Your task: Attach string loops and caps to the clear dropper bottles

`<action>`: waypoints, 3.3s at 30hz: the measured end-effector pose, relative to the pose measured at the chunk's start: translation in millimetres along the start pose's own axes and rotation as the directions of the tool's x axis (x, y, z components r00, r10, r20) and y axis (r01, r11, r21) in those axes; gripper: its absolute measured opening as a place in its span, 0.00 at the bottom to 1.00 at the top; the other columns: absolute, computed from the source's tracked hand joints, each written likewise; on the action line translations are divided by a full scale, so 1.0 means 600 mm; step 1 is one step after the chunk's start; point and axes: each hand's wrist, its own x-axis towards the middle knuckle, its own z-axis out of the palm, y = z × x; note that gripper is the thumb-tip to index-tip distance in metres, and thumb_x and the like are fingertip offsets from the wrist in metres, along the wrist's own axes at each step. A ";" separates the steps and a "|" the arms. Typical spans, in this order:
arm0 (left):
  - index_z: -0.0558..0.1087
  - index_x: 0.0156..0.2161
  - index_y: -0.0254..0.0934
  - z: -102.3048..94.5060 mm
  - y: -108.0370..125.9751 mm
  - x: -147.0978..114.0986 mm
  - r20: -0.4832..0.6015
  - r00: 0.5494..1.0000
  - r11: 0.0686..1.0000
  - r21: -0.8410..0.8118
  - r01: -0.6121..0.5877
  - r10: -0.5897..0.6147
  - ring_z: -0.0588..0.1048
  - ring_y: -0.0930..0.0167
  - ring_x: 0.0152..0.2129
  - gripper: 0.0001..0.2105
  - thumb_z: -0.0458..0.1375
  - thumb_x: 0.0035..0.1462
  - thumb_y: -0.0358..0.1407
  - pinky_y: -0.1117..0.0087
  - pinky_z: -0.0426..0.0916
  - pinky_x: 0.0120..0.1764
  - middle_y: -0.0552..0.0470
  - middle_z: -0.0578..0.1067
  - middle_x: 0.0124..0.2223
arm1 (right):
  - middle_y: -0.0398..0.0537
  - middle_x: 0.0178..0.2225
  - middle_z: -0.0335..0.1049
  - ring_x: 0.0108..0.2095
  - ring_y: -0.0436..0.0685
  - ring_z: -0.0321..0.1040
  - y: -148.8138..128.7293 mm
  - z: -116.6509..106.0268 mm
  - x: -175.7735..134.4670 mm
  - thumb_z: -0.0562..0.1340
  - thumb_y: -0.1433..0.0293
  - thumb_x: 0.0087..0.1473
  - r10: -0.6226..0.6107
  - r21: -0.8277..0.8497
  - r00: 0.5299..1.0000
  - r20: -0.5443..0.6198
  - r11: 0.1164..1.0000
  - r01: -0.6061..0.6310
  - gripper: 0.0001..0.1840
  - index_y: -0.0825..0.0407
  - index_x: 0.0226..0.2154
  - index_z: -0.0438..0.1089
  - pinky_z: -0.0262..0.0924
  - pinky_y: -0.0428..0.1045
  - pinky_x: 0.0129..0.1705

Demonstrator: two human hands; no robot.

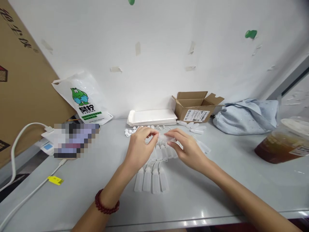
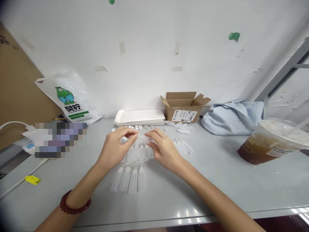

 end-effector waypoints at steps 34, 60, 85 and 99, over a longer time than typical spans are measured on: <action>0.77 0.36 0.35 0.018 -0.007 -0.002 0.245 0.910 0.747 -0.519 0.415 -0.335 0.76 0.68 0.36 0.12 0.67 0.45 0.37 0.68 0.71 0.41 0.49 0.78 0.36 | 0.52 0.40 0.69 0.38 0.56 0.70 -0.002 0.006 -0.011 0.54 0.76 0.60 -0.061 0.005 0.993 -0.097 0.998 0.061 0.13 0.49 0.46 0.63 0.69 0.52 0.36; 0.66 0.53 0.39 0.033 -0.012 -0.019 0.187 0.907 0.914 0.082 -0.398 0.378 0.68 0.62 0.50 0.23 0.64 0.51 0.34 0.56 0.68 0.49 0.46 0.72 0.52 | 0.51 0.37 0.75 0.42 0.58 0.73 -0.011 0.004 0.001 0.64 0.64 0.51 0.510 0.823 0.749 0.424 0.128 -0.554 0.11 0.54 0.36 0.72 0.67 0.48 0.36; 0.66 0.46 0.37 0.013 0.024 -0.137 0.562 0.817 0.951 0.162 -0.264 0.131 0.65 0.60 0.48 0.18 0.63 0.50 0.33 0.56 0.66 0.49 0.45 0.70 0.49 | 0.36 0.12 0.62 0.11 0.46 0.61 -0.022 -0.047 0.000 0.56 0.64 0.57 0.153 -0.047 0.166 0.974 0.856 -0.515 0.16 0.54 0.21 0.61 0.54 0.43 0.19; 0.67 0.49 0.38 0.017 0.016 -0.123 0.577 0.805 0.932 0.201 -0.302 0.137 0.64 0.60 0.48 0.16 0.59 0.54 0.35 0.56 0.66 0.47 0.45 0.68 0.51 | 0.35 0.14 0.62 0.11 0.45 0.59 0.000 -0.048 -0.003 0.55 0.66 0.56 0.210 -0.023 0.280 0.937 0.835 -0.550 0.09 0.53 0.27 0.61 0.55 0.43 0.20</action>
